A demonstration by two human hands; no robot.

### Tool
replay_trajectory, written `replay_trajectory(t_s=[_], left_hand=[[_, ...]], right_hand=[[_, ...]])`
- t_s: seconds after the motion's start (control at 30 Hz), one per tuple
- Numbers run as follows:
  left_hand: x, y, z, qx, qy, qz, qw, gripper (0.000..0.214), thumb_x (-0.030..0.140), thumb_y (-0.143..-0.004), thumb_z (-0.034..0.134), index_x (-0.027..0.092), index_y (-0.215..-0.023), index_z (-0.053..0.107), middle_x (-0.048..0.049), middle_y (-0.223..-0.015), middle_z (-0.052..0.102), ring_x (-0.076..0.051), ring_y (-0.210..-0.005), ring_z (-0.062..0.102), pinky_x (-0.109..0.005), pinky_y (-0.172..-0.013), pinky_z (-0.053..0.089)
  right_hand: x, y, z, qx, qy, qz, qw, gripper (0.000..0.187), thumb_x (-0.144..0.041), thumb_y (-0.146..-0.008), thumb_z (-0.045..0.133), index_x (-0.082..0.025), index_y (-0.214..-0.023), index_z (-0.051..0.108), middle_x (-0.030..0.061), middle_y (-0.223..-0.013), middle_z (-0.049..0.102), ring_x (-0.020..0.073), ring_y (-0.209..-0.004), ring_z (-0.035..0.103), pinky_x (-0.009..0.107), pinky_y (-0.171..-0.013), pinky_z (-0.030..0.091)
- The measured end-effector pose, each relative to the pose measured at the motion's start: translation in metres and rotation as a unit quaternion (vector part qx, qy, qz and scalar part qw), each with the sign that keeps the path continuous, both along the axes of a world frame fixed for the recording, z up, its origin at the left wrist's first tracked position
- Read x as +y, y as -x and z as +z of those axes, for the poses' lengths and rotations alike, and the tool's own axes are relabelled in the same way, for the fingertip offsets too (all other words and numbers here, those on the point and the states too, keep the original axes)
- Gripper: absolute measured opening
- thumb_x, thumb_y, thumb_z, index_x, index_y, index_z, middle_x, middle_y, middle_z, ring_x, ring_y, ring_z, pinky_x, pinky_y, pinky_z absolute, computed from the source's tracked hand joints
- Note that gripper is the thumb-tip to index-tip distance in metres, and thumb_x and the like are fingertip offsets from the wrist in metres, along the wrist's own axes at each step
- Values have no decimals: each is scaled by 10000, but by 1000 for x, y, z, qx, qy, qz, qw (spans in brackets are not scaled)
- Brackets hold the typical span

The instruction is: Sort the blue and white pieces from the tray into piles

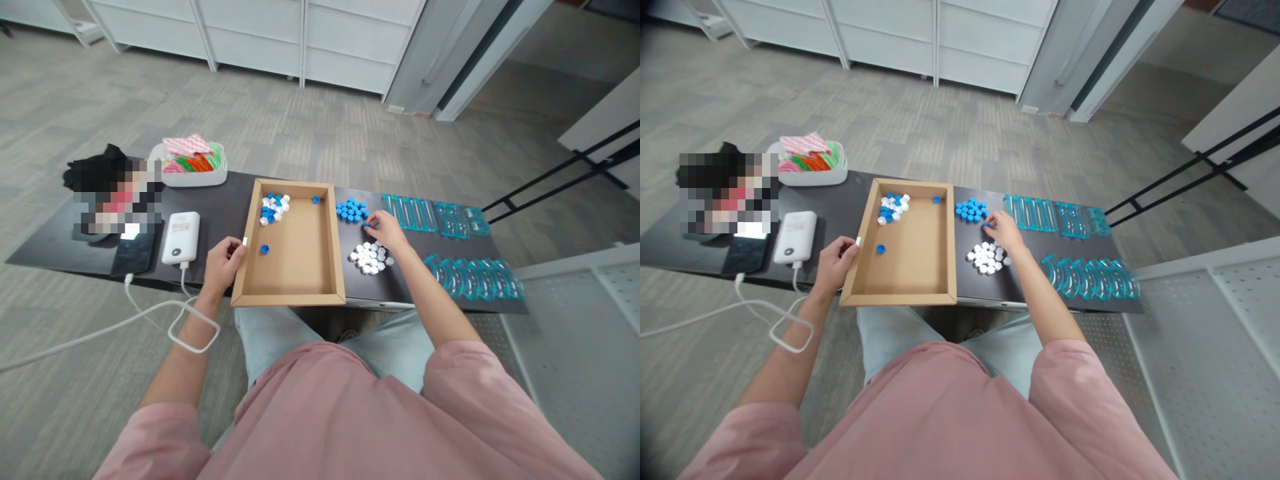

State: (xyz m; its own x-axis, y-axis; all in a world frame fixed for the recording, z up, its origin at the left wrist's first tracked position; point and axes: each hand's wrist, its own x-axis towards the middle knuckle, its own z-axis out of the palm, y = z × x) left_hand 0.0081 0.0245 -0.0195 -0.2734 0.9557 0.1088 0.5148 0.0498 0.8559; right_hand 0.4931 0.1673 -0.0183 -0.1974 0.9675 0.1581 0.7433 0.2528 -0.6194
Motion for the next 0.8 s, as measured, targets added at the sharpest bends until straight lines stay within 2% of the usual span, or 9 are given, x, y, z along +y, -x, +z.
replay_trajectory(t_s=[0.13, 0.23, 0.3, 0.37, 0.43, 0.57, 0.63, 0.7, 0.8], left_hand=[[0, -2, 3, -6, 3, 2, 1000, 196, 474, -849, 684, 284, -798, 678, -36, -740, 706, -239, -696, 606, -375, -675, 519], [0, -1, 0, -3, 2, -3, 1000, 206, 481, -862, 683, 281, -814, 684, -38, -762, 720, -241, -708, 613, -380, -698, 522], [0, 1, -3, 2, 1, -6, 1000, 214, 489, -872, 683, 280, -823, 688, -39, -767, 727, -247, -719, 618, -387, -715, 524], [0, 2, -4, 7, 1, -5, 1000, 211, 484, -881, 677, 280, -828, 689, -39, -767, 725, -250, -731, 621, -386, -724, 528], [0, 2, -5, 7, 3, -2, 1000, 199, 472, -883, 674, 281, -827, 686, -38, -772, 720, -249, -736, 623, -381, -722, 531], [0, 2, -3, 7, 4, -3, 1000, 191, 466, -895, 673, 285, -840, 691, -39, -807, 737, -250, -751, 641, -383, -731, 540], [0, 1, -3, 6, -1, -5, 1000, 199, 470, -907, 665, 284, -841, 691, -40, -813, 744, -251, -756, 647, -389, -739, 543], [-1, 1, -3, 4, -4, -8, 1000, 203, 472, -913, 666, 281, -846, 690, -42, -811, 743, -251, -755, 647, -391, -739, 543], [-1, 2, -4, 3, -3, -11, 1000, 198, 472, -910, 675, 281, -859, 687, -43, -810, 739, -253, -758, 644, -392, -738, 541]], right_hand=[[0, 8, 1, 37, -2, -33, 999, 319, -102, -890, 795, -298, -887, 543, 84, -1079, 666, 225, -837, 732, 418, -817, 593], [-5, 18, 13, 38, -13, -41, 998, 252, -99, -912, 740, -285, -920, 569, 115, -1135, 699, 224, -875, 722, 402, -823, 582], [-11, 34, 23, 36, -34, -18, 999, 185, -149, -951, 719, -278, -940, 587, 107, -1130, 717, 227, -879, 698, 395, -822, 572], [-18, 63, 34, 33, -56, 45, 997, 105, -207, -989, 706, -271, -973, 624, 81, -1107, 727, 231, -900, 685, 380, -843, 567], [-25, 103, 42, 23, -58, 142, 988, 38, -230, -1018, 691, -260, -1034, 673, 60, -1113, 736, 227, -923, 692, 360, -869, 556], [-39, 205, 45, -55, -18, 323, 944, 164, -235, -1060, 726, -240, -1224, 735, 78, -1262, 767, 240, -1037, 733, 351, -903, 542], [-47, 248, 41, -120, -11, 363, 924, 216, -225, -1056, 765, -220, -1270, 741, 113, -1333, 766, 273, -1150, 740, 367, -944, 555], [-57, 276, 35, -177, -1, 378, 909, 183, -196, -1062, 758, -203, -1244, 750, 133, -1349, 768, 282, -1169, 741, 374, -945, 568], [-77, 283, 30, -202, 11, 401, 893, 155, -128, -1075, 676, -216, -1162, 769, 113, -1305, 788, 269, -1078, 744, 390, -929, 584]])
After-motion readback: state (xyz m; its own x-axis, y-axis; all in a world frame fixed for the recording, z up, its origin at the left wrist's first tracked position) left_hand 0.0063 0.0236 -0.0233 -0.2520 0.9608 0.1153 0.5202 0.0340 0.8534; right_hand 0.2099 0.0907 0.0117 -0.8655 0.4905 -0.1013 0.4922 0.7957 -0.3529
